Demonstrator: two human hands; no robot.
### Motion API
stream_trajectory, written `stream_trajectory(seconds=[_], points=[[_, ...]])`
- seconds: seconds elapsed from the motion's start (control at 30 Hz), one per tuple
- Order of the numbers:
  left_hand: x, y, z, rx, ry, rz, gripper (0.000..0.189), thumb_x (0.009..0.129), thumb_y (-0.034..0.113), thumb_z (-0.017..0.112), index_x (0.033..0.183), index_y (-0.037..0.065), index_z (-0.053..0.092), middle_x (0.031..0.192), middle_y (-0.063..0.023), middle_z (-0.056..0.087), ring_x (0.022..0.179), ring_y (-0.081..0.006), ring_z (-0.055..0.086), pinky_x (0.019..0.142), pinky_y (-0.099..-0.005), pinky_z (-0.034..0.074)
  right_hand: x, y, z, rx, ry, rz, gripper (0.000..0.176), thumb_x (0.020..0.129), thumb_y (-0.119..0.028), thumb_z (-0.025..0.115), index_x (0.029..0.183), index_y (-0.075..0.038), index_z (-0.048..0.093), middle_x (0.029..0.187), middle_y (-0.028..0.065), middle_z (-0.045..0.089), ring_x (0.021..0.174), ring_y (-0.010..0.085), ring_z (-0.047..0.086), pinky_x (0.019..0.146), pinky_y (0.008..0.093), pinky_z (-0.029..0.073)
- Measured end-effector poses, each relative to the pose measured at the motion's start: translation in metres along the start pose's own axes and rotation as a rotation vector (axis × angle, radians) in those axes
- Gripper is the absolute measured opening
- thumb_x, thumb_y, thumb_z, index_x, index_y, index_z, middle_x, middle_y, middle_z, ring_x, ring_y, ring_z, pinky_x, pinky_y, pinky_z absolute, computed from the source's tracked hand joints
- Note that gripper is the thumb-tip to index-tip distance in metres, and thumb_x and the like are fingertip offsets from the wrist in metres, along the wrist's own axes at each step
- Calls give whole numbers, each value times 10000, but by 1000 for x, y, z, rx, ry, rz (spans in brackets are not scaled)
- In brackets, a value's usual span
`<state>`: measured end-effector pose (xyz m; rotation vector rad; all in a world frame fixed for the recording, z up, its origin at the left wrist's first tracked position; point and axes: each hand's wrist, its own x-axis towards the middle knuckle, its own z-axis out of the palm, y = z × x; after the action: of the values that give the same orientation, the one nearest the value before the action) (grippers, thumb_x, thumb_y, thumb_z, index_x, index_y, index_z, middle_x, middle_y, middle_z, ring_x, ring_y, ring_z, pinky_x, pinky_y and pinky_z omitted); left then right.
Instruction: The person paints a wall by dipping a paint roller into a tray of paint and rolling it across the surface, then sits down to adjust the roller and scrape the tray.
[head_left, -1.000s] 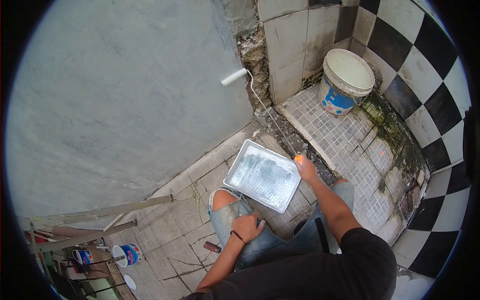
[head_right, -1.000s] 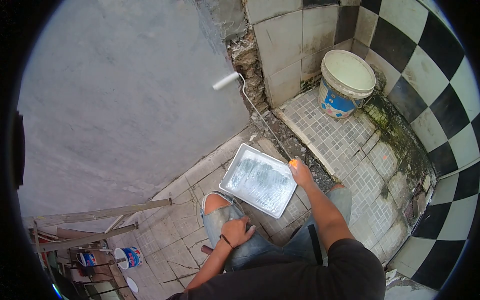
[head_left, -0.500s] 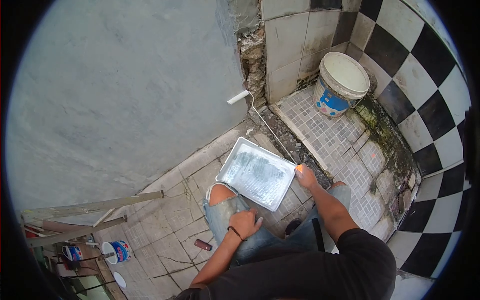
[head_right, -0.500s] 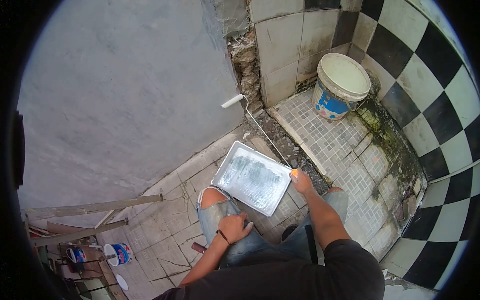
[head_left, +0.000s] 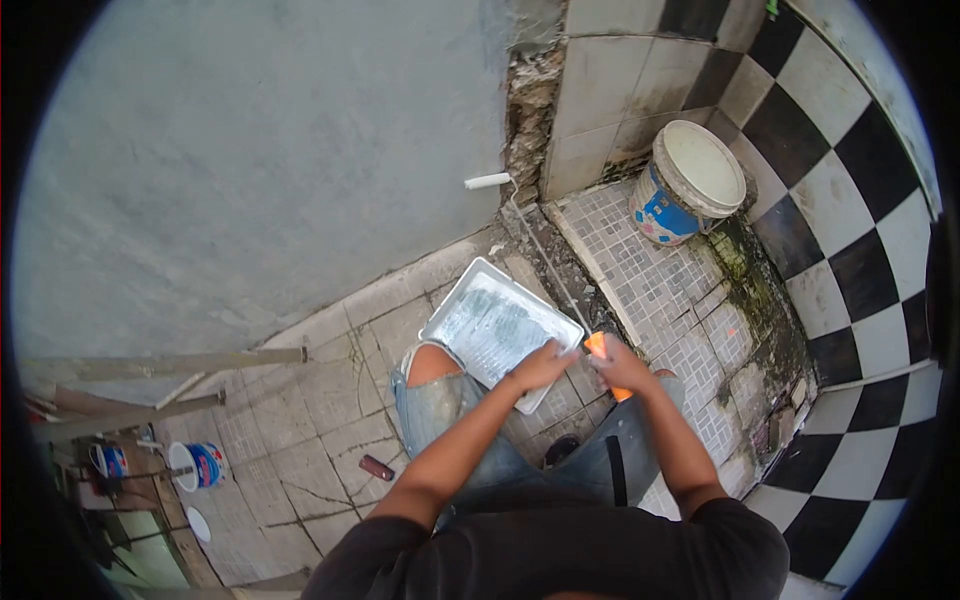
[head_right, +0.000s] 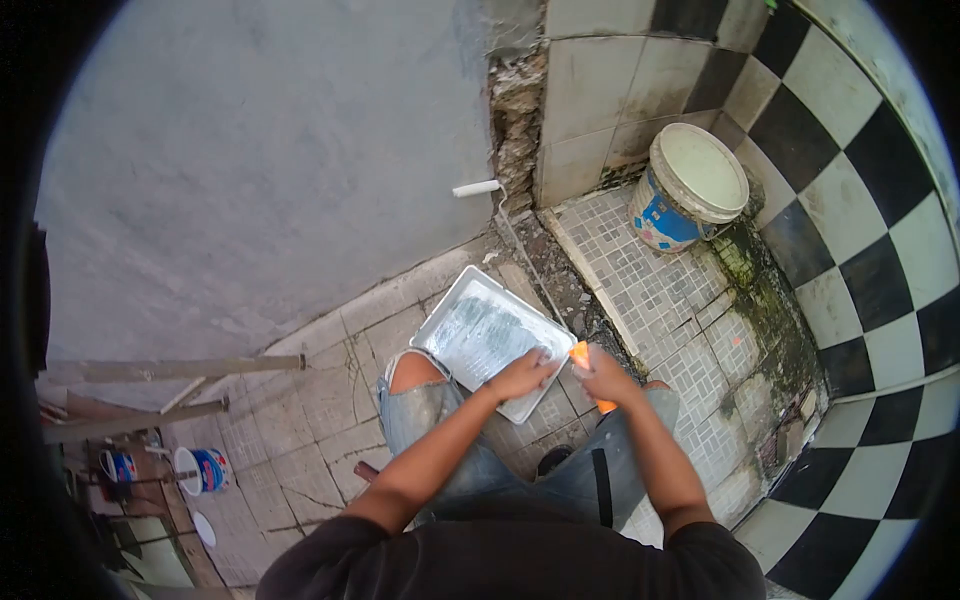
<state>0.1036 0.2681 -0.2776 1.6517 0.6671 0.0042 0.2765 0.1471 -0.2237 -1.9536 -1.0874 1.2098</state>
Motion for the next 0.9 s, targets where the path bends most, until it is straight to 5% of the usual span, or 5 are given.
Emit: stream_trajectory(seconds=[0.07, 0.2, 0.4, 0.63, 0.9], points=[[31, 34, -5, -495, -188, -34, 455, 942, 486, 473, 1138, 76, 499, 924, -60, 607, 763, -163, 641, 577, -255, 477, -17, -55, -30, 92, -143, 110, 277, 889, -198, 593, 1091, -66, 457, 737, 22, 542, 538, 97, 563, 439, 260, 486], [70, 64, -8, -1108, -105, 38, 411, 967, 472, 401, 1117, 100, 491, 1034, -106, 652, 818, -201, 649, 708, -315, 501, -15, -110, -72, -24, -185, 115, 221, 885, -150, 570, 1044, -42, 463, 698, 21, 533, 532, 109, 554, 437, 262, 483], [91, 95, -31, -1079, 43, 99, 283, 982, 336, 412, 1099, 90, 490, 980, -104, 659, 817, -184, 638, 683, -276, 492, 14, -155, -99, -100, -284, 68, 165, 861, -94, 537, 1001, -15, 496, 667, 50, 536, 488, 129, 544, 401, 286, 456], [80, 86, -53, -975, 54, 49, 425, 964, 449, 389, 1159, 93, 518, 1011, -67, 650, 868, -175, 611, 782, -316, 460, 86, -182, -86, -271, -333, 105, 177, 809, -94, 565, 952, -2, 517, 643, 41, 520, 477, 128, 534, 389, 274, 425], [7, 18, -33, -646, 99, -64, 406, 953, 402, 479, 1162, 54, 501, 1031, -72, 642, 812, -136, 615, 639, -250, 462, 70, -228, -103, -273, -341, 96, 247, 784, -76, 546, 1015, 7, 515, 648, 47, 513, 473, 130, 522, 383, 278, 420]])
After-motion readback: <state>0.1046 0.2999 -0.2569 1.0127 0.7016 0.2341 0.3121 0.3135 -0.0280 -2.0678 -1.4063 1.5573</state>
